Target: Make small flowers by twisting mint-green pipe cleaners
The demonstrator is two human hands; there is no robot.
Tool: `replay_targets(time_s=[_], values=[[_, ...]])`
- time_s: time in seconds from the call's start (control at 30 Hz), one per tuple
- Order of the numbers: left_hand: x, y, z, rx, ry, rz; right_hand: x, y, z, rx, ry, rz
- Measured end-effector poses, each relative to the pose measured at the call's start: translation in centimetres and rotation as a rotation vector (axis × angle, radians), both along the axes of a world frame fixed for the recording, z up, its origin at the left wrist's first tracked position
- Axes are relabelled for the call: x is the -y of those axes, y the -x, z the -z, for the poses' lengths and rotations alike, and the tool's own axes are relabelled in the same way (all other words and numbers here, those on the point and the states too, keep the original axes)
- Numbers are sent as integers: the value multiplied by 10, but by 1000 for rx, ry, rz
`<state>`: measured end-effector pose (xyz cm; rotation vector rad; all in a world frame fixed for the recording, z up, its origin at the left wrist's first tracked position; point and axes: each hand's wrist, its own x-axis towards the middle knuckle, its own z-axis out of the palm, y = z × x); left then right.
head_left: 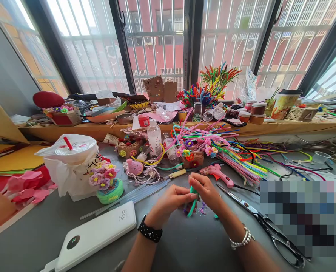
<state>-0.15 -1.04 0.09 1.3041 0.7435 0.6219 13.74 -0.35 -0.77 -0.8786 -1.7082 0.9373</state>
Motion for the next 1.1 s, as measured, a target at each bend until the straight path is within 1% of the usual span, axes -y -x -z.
replay_targets(time_s=[0.07,0.13,0.2,0.3,0.43,0.6,0.77,0.83,0.93,1.03,1.1], values=[[1,-2,1,87,102,-30,1,-1,0,-157,39,-75],[2,-4,2,188,174,-47,2,-2,2,-241,88,-186],[2,-4,3,253,202,-41,2,-4,3,-289,147,-282],[2,-3,3,276,215,-32,2,-4,4,-366,187,-352],[3,0,0,230,222,-50,1,-2,4,-390,174,-354],[3,1,-3,165,197,-97,0,0,3,-390,92,-367],[4,-1,-5,173,150,-124,2,2,3,-361,54,-300],[4,-1,-7,183,113,-123,2,0,1,-293,51,-263],[3,1,-11,131,36,-147,1,-7,-6,-142,37,-215],[2,3,-12,55,-2,-138,-1,-14,-13,-38,-66,-224],[1,3,-12,14,-28,-128,-3,-18,-15,23,-109,-189]])
